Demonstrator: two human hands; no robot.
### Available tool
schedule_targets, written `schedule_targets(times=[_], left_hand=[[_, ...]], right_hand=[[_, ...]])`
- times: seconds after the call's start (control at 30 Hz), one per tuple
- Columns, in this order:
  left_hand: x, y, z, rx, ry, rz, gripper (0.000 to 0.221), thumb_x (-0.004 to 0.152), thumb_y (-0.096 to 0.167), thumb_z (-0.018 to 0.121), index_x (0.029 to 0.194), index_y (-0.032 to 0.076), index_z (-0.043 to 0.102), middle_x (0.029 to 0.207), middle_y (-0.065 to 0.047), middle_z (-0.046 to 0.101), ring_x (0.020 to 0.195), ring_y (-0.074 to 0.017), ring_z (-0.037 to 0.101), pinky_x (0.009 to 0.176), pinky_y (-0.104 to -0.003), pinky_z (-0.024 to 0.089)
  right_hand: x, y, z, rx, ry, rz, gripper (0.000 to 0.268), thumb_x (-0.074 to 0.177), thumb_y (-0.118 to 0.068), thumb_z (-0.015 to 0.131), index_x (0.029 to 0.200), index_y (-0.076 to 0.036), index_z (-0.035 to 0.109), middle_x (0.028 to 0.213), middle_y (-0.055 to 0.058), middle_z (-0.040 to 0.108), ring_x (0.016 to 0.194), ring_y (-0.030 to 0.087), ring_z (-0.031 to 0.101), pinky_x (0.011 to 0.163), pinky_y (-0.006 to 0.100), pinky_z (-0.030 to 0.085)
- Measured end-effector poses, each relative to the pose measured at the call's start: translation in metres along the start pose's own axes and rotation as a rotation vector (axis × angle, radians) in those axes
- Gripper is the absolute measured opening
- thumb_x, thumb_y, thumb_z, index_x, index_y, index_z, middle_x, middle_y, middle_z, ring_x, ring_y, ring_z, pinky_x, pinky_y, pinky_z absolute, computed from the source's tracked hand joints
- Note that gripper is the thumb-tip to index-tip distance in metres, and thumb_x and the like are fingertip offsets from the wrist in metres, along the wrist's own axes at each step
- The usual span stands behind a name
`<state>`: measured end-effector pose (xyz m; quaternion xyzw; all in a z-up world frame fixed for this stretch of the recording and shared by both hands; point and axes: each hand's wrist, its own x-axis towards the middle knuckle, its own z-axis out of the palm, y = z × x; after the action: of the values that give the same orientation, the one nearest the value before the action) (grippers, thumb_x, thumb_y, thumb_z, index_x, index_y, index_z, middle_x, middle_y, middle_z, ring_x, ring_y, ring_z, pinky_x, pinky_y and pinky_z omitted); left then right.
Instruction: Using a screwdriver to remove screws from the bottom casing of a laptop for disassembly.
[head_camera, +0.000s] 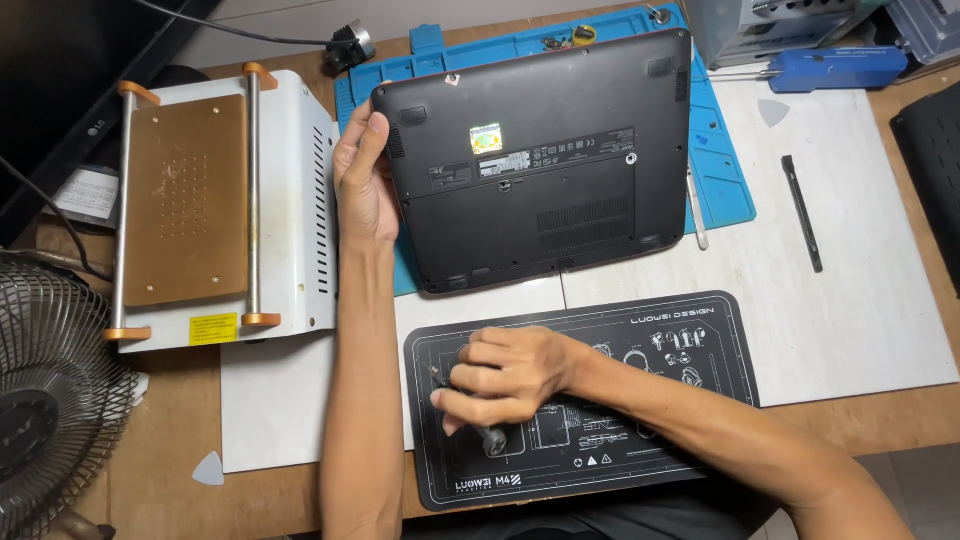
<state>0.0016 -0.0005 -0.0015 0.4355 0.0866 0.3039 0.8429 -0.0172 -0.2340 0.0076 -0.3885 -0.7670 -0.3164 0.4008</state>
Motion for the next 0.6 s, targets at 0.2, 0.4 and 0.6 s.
schedule_targets(times=[0.2,0.4,0.6], left_hand=[[0.0015,-0.0017,-0.0004,0.034,0.016,0.003,0.037,0.092,0.025,0.077,0.122,0.006,0.069,0.111,-0.009,0.075,0.103,-0.0205,0.070,0.094,-0.034,0.059],[0.0031,-0.0044,-0.0024,0.010,0.042,-0.005,0.035,0.091,0.023,0.078,0.120,0.006,0.069,0.110,-0.009,0.075,0.103,-0.0207,0.071,0.095,-0.034,0.058],[-0.0001,0.0006,0.0026,0.044,0.017,-0.003,0.035,0.092,0.025,0.076,0.121,0.006,0.070,0.110,-0.007,0.075,0.103,-0.0195,0.070,0.095,-0.034,0.058]], right_hand=[[-0.0049,-0.0022,0.0037,0.031,-0.006,0.035,0.027,0.105,-0.033,0.071,0.107,-0.006,0.067,0.086,0.004,0.059,0.066,0.014,0.058,0.059,0.025,0.048],[-0.0054,-0.0013,0.0055,0.029,0.015,0.077,0.027,0.103,-0.034,0.072,0.105,-0.007,0.069,0.084,0.003,0.059,0.063,0.013,0.055,0.058,0.024,0.049],[-0.0070,-0.0018,0.0075,0.005,0.021,0.096,0.027,0.104,-0.034,0.071,0.106,-0.007,0.068,0.083,0.003,0.059,0.062,0.013,0.054,0.056,0.023,0.048]])
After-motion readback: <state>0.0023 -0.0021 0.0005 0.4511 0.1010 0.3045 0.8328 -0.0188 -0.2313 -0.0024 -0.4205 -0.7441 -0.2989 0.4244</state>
